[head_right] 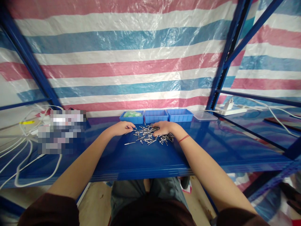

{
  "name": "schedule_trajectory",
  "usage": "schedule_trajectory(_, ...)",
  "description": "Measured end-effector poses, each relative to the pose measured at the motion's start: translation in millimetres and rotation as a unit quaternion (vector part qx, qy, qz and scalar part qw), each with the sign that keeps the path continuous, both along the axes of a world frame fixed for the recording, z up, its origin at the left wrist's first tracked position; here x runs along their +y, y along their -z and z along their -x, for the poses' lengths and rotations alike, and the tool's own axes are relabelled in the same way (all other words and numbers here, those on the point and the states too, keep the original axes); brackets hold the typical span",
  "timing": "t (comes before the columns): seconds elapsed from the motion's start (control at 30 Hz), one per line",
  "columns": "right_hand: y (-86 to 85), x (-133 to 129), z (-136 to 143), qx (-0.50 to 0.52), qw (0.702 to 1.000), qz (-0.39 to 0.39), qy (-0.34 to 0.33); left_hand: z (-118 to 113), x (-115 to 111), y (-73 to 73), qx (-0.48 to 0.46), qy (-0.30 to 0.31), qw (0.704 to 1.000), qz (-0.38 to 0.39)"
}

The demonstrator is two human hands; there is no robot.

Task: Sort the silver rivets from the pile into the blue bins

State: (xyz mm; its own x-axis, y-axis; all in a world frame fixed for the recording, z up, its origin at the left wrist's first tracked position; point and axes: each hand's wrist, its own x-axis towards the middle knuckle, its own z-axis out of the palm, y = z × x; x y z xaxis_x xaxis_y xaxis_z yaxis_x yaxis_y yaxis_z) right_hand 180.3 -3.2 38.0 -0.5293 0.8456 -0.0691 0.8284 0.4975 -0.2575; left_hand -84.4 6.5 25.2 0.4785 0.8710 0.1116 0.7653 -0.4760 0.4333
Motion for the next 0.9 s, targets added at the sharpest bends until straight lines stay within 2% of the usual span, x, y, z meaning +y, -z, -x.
schedule_trajectory(0.13, 0.6, -1, 4, -0.01, 0.999, -0.03, 0.01, 11, 8, -1.3, -0.064, -0.062, 0.995, 0.042)
schedule_trajectory(0.23, 1.9, -1, 7, -0.027, 0.998, -0.051, 0.027, 22, 14, -2.6, -0.05, -0.125, 0.991, -0.007)
schedule_trajectory(0.33, 2.7, -2, 9, -0.035, 0.997, -0.056, 0.03, 25, 17, -1.3, 0.024, -0.104, 0.992, -0.073)
schedule_trajectory(0.43, 4.0, -2, 9, -0.031, 0.997, -0.059, 0.025, 18, 16, 2.5, 0.09, -0.073, 0.99, -0.086)
schedule_trajectory(0.53, 6.3, 0, 7, -0.025, 0.997, -0.064, 0.02, 11, 15, 6.5, 0.126, -0.08, 0.984, -0.095)
schedule_trajectory(0.77, 9.8, 2, 7, -0.019, 0.997, -0.07, 0.015, 9, 18, 11.5, 0.104, -0.09, 0.98, -0.147)
schedule_trajectory(0.9, 9.9, 2, 7, -0.023, 0.997, -0.071, 0.015, 8, 19, 10.8, 0.098, -0.077, 0.982, -0.141)
